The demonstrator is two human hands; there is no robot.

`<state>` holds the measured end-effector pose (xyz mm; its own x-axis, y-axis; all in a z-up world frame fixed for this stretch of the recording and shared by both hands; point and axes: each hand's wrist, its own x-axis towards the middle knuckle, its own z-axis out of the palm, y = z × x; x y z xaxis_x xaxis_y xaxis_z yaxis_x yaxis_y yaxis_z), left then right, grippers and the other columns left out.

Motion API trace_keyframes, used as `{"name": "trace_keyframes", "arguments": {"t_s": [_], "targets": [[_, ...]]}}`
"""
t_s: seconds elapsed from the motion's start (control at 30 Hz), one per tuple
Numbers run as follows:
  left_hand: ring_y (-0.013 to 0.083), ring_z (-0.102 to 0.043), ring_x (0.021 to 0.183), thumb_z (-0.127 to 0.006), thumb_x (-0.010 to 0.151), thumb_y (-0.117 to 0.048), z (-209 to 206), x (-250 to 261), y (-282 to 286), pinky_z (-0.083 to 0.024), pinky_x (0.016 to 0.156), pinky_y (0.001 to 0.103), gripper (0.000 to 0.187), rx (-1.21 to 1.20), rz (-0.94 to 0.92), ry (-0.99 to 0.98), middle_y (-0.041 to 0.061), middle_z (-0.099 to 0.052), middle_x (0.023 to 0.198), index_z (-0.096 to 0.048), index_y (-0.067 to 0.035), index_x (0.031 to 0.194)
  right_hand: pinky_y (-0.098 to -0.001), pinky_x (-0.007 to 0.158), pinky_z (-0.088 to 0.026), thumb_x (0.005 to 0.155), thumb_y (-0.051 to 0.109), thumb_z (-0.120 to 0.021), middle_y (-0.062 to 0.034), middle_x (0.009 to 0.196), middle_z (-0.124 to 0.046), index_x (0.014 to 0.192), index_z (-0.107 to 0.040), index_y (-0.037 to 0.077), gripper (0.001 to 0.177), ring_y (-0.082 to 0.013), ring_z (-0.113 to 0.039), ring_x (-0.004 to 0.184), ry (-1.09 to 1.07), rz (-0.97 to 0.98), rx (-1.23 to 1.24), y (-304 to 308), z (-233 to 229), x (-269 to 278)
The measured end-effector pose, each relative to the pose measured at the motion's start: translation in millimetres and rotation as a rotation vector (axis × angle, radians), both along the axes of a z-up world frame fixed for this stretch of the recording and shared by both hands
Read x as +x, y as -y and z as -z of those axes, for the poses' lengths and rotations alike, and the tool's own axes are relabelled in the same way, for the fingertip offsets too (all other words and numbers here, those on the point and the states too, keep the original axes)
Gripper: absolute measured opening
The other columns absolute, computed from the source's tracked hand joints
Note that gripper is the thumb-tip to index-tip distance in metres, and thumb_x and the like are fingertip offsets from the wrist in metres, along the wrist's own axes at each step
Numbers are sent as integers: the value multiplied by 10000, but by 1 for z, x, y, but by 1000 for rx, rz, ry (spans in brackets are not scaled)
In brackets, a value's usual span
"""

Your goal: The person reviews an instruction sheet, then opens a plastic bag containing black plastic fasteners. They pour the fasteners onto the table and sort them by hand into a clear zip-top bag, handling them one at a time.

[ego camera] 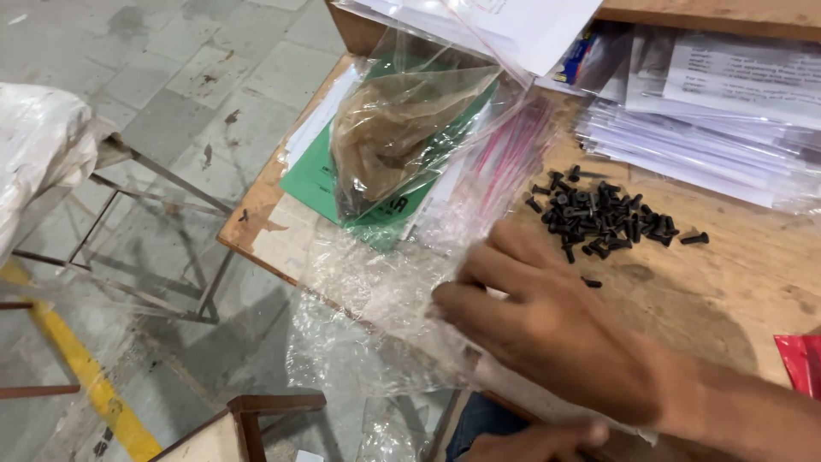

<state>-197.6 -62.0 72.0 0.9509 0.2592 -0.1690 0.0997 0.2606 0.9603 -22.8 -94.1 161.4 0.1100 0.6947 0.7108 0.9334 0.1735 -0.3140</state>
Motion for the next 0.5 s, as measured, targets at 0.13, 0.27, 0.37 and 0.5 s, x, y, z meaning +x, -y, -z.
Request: {"name": "trace_keyframes", "arguments": {"t_s": [0.13,0.27,0.37,0.5], "targets": [[137,-727,773,-608,1047,-373,-16,12,15,-602,768,316,453,140,-132,161,70,-720,809,-670,20,1262,-397,735,-562,852,146,-685,-141,969,-705,949,-682,67,125,-263,-660,937,287,17,-35,-14,-62,-11],[137,-724,712,-562,1048,-378,-64,9,-2,-610,703,301,533,164,-262,223,66,-729,781,-519,31,1387,-354,503,-517,1086,313,-576,-53,856,-682,1078,-655,96,231,-178,-661,719,146,-117,-535,-24,-65,-7],[115,-585,515,-617,977,-294,-61,6,-2,-523,506,268,994,137,-643,184,97,-709,713,86,-141,1663,-236,486,-618,1062,289,-547,130,912,-756,866,-677,109,297,-100,-711,681,-1110,-32,-717,-31,-105,-9],[54,-462,444,-627,905,-319,-96,-13,-45,-394,373,237,1028,173,-813,187,42,-676,754,43,-153,1667,-191,462,-543,1056,163,-610,6,636,-670,895,-611,59,192,-49,-693,547,-388,-158,-157,-38,-68,11]]}}
